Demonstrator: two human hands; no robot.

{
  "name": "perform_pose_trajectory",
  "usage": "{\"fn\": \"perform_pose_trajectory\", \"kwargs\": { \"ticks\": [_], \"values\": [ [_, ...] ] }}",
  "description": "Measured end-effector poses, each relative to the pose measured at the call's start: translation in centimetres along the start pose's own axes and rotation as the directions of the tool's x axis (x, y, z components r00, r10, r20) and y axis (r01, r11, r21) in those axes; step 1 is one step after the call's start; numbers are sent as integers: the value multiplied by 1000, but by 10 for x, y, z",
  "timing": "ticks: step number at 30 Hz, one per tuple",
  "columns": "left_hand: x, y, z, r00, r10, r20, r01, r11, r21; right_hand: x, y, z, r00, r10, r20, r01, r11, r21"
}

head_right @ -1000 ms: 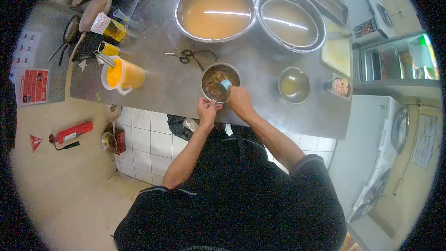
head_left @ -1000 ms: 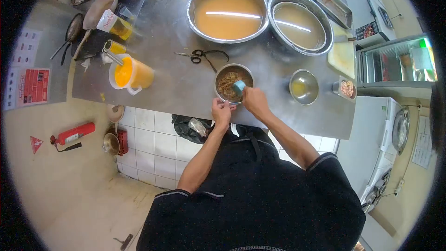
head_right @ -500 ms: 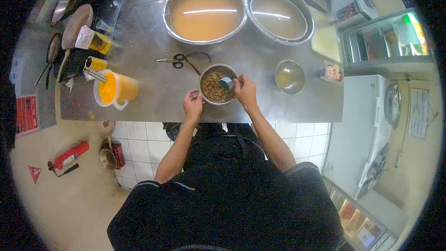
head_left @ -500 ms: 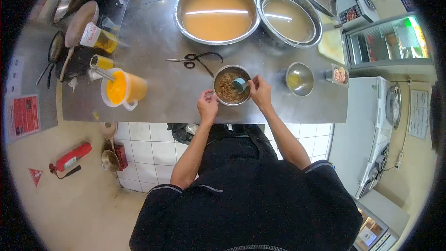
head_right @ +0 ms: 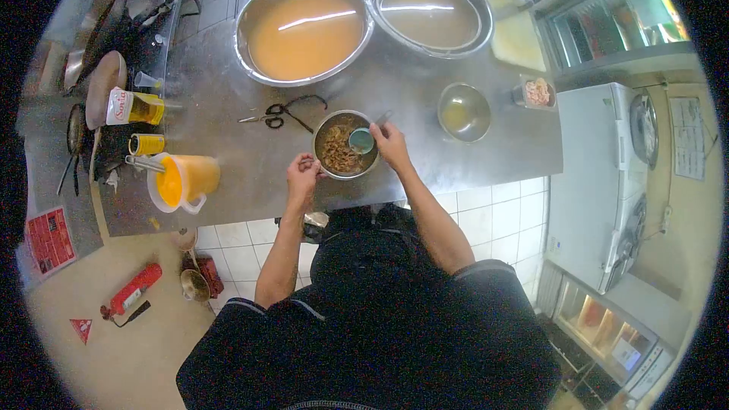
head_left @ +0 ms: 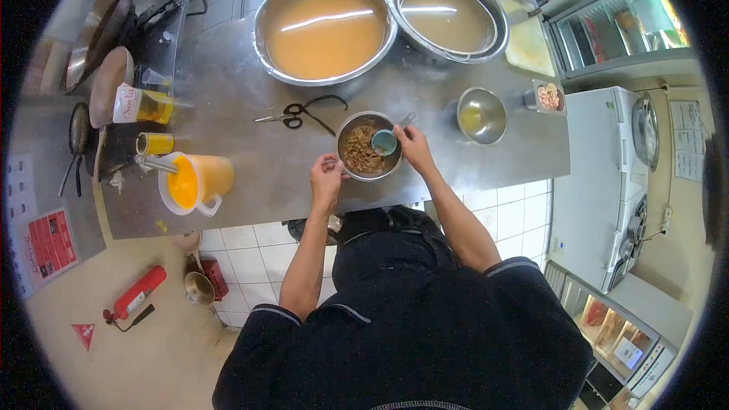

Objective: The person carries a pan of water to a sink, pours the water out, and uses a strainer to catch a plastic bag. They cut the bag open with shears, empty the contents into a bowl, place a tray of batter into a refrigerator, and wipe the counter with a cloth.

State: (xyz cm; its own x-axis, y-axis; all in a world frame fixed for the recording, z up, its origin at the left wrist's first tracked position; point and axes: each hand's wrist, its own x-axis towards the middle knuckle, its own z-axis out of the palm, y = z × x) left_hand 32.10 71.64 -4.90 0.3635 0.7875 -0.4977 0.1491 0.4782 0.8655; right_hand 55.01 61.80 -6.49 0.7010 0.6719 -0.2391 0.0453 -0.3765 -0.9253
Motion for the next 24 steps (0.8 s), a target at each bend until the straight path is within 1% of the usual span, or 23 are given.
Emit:
{"fn": "perform_pose_trajectory", "kwargs": {
  "ticks": [3,6,8,9,10,12,13,16,17,19,21,22,23,24],
  "values": [
    [-2,-1,-1,1000,-6,30,6,1000,6,-2,-1,-6,995,70,72,-73,996,42],
    [-11,9,6,996,-45,81,43,999,26,-7,11,-15,1000,-6,31,1,988,157],
    [-30,23,15,991,-76,112,71,996,51,-16,19,-35,1000,-5,23,4,997,72],
    [-40,29,21,988,-81,128,72,995,66,-22,12,-49,1000,-8,12,8,999,31],
    [-46,37,31,985,-79,155,67,994,81,-31,5,-64,1000,19,0,-19,999,49],
    [-69,48,54,976,-95,196,82,994,76,-61,-22,-103,996,67,-51,-63,994,85],
    [-82,53,68,969,-105,226,90,993,74,-71,-14,-119,995,44,-88,-40,998,42],
    [-131,73,130,949,-146,278,107,983,148,-116,-26,-192,980,-33,-197,42,998,39],
    [-140,74,145,935,-163,315,115,979,168,-128,-26,-213,976,-38,-215,44,999,24],
    [-170,66,186,907,-202,368,133,970,206,-155,-20,-264,953,-46,-299,50,999,6],
    [-202,54,231,870,-249,426,132,949,286,-182,-13,-318,931,-58,-361,51,998,-31],
    [-216,51,253,859,-250,447,114,944,309,-197,-15,-347,908,-91,-408,87,996,-30],
    [-222,36,267,818,-237,524,100,956,277,-204,-15,-373,881,-149,-449,152,988,-31],
    [-225,22,285,774,-211,597,79,968,240,-209,-7,-398,862,-180,-474,169,983,-65]
  ]
}}
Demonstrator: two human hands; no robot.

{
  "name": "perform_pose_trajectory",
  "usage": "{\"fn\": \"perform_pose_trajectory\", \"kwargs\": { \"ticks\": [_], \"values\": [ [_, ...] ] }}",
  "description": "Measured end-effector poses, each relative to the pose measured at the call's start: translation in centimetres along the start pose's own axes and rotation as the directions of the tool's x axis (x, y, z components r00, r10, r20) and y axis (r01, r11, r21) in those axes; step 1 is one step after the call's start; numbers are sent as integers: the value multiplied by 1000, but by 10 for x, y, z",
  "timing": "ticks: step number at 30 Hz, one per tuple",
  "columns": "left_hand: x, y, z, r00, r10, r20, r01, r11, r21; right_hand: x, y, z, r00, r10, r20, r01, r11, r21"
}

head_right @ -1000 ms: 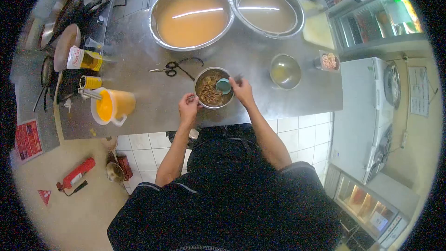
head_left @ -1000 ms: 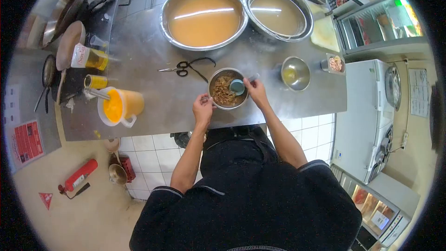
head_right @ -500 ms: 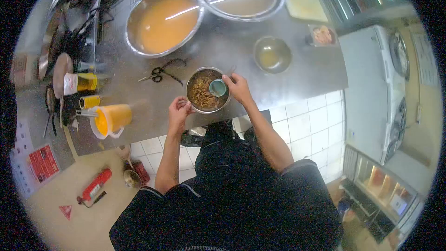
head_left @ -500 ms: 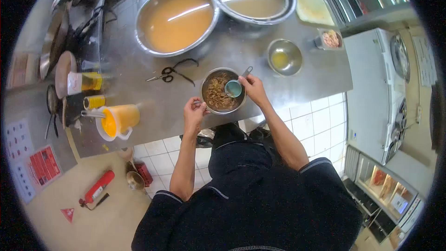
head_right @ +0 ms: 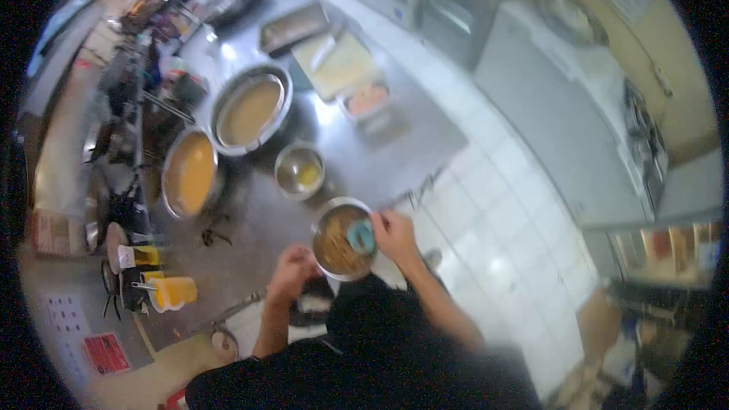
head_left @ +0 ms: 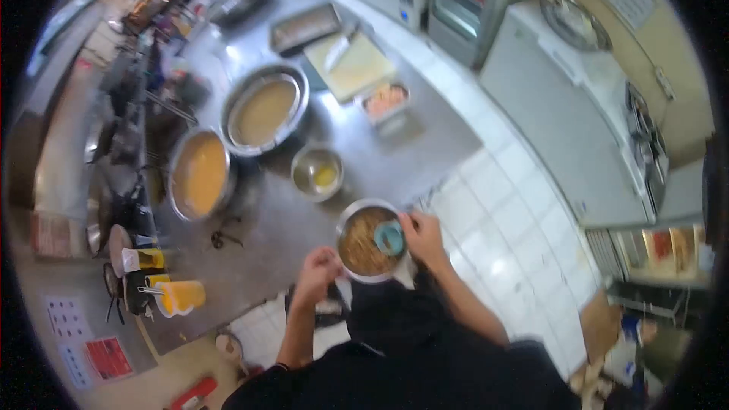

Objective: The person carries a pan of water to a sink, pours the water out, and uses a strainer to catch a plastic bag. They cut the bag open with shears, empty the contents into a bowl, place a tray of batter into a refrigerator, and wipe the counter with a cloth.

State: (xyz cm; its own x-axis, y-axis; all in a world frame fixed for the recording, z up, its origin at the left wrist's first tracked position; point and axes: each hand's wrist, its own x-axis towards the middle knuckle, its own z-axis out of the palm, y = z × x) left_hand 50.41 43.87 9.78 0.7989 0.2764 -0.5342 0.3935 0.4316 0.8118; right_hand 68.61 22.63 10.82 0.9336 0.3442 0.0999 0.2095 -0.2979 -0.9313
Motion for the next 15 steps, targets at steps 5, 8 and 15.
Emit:
{"fn": "perform_pose_trajectory", "kwargs": {
  "ticks": [5,8,15],
  "values": [
    [33,21,135,995,-70,67,75,994,-76,20,30,-126,991,98,-95,-98,995,6],
    [54,35,198,988,-77,131,84,995,-48,36,55,-181,979,138,-153,-125,988,90],
    [137,58,320,974,-79,211,85,996,-20,120,99,-283,952,244,-183,-188,942,280]
  ]
}}
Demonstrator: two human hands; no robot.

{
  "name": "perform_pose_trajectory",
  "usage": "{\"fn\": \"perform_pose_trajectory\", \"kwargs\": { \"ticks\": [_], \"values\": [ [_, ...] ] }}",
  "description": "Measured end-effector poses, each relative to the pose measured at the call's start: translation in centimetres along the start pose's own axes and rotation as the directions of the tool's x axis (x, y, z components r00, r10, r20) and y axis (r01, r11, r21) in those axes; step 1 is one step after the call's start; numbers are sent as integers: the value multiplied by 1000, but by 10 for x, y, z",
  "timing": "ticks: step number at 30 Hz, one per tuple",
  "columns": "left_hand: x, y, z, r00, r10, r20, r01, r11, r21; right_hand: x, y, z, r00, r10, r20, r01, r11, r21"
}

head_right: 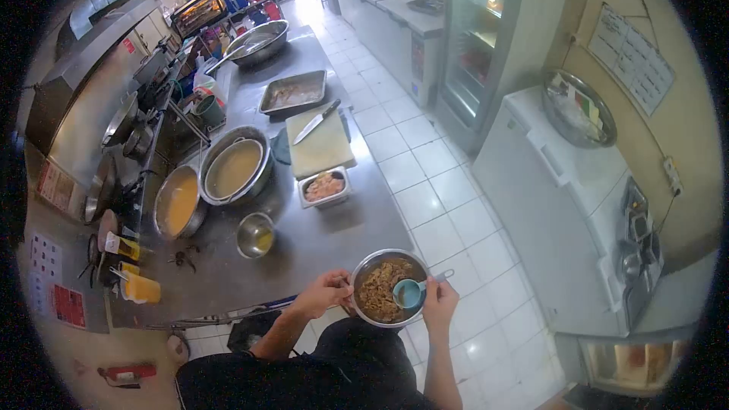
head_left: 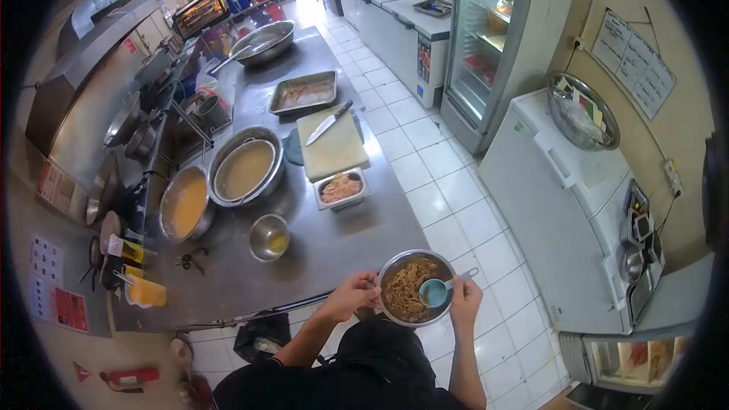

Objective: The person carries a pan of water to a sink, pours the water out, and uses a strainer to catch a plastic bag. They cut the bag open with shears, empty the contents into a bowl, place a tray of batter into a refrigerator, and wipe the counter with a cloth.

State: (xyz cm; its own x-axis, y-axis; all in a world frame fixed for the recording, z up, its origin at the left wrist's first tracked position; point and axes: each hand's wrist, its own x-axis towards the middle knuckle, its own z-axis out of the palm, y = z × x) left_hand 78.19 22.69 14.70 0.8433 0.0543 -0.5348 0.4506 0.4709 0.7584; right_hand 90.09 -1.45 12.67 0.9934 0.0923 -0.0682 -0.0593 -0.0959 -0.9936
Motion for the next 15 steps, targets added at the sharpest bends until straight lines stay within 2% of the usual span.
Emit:
{"fn": "perform_pose_trajectory", "kwargs": {
  "ticks": [2,3,4,5,6,12,15],
  "values": [
    [36,18,31,1000,-2,-7,2,1000,-7,41,2,-24,1000,-1,-13,0,999,-36],
    [57,18,38,999,0,37,1,1000,-30,59,3,-38,1000,2,-24,-3,999,-53],
    [84,16,43,996,16,87,-11,999,-51,80,6,-51,999,-26,-27,21,987,-160],
    [110,20,52,991,29,132,-19,997,-79,100,-2,-56,997,-50,-57,42,990,-137],
    [119,42,74,995,42,93,-40,999,-27,115,-11,-63,995,-64,-81,55,991,-119],
    [234,100,140,978,50,202,-70,993,90,229,-20,-113,989,-43,-142,34,997,-62],
    [295,124,160,980,12,197,-41,988,147,288,-30,-120,981,-99,-167,66,979,-192]
  ]
}}
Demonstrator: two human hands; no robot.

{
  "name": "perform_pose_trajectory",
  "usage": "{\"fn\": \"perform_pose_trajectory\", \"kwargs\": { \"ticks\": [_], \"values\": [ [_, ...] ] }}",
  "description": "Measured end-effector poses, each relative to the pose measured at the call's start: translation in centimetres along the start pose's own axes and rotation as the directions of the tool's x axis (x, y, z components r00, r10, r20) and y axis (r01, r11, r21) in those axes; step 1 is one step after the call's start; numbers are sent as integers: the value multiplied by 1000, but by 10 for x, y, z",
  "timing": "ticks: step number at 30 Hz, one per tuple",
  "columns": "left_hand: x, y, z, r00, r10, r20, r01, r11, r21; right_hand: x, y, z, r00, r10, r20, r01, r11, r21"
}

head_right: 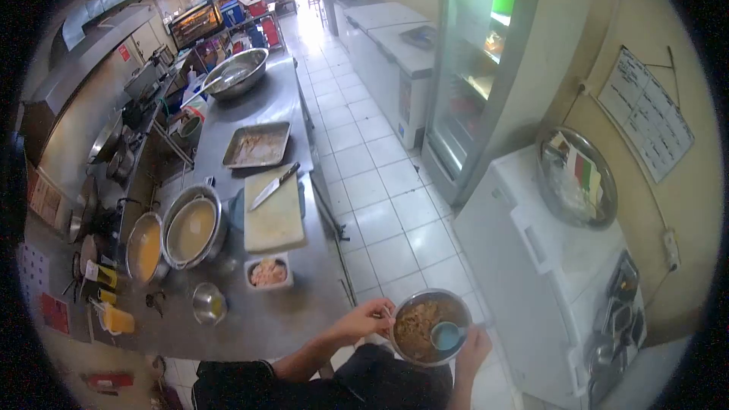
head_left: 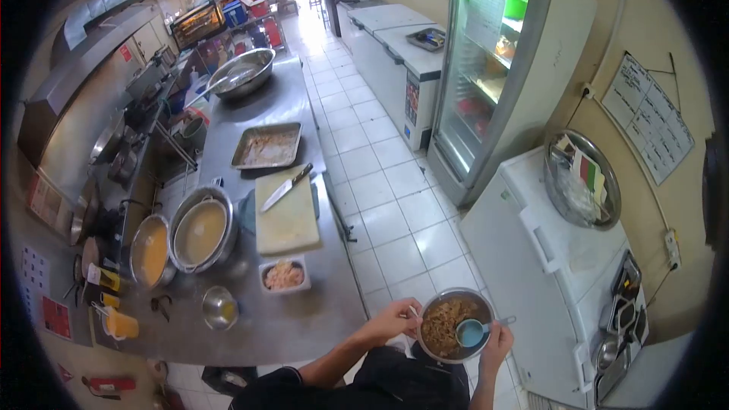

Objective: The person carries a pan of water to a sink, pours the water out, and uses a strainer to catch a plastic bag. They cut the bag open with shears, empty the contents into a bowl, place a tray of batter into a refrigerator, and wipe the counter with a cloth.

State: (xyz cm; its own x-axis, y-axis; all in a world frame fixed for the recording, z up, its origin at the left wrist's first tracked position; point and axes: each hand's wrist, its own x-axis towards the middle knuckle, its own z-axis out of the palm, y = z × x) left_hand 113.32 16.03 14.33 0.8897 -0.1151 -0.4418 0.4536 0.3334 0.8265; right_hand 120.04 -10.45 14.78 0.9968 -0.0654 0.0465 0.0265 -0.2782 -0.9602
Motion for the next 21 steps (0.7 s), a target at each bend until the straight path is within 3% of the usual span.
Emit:
{"fn": "perform_pose_trajectory", "kwargs": {
  "ticks": [4,5,8,9,16,21],
  "values": [
    [75,17,-5,995,82,-54,-83,996,-16,88,20,17,995,-98,11,99,992,-82],
    [85,35,-1,994,47,-101,-55,995,-84,114,45,21,999,-16,49,21,995,-97],
    [126,56,-11,974,49,-221,-69,994,-87,189,41,51,971,-75,229,84,996,-29],
    [137,69,-13,963,59,-264,-91,990,-108,211,26,68,966,-49,256,28,996,83],
    [211,140,-73,851,52,-523,-162,973,-166,364,-12,198,844,-50,534,33,999,41],
    [272,205,-162,801,54,-596,-202,962,-185,441,-27,313,788,-27,614,-50,993,108]
  ]
}}
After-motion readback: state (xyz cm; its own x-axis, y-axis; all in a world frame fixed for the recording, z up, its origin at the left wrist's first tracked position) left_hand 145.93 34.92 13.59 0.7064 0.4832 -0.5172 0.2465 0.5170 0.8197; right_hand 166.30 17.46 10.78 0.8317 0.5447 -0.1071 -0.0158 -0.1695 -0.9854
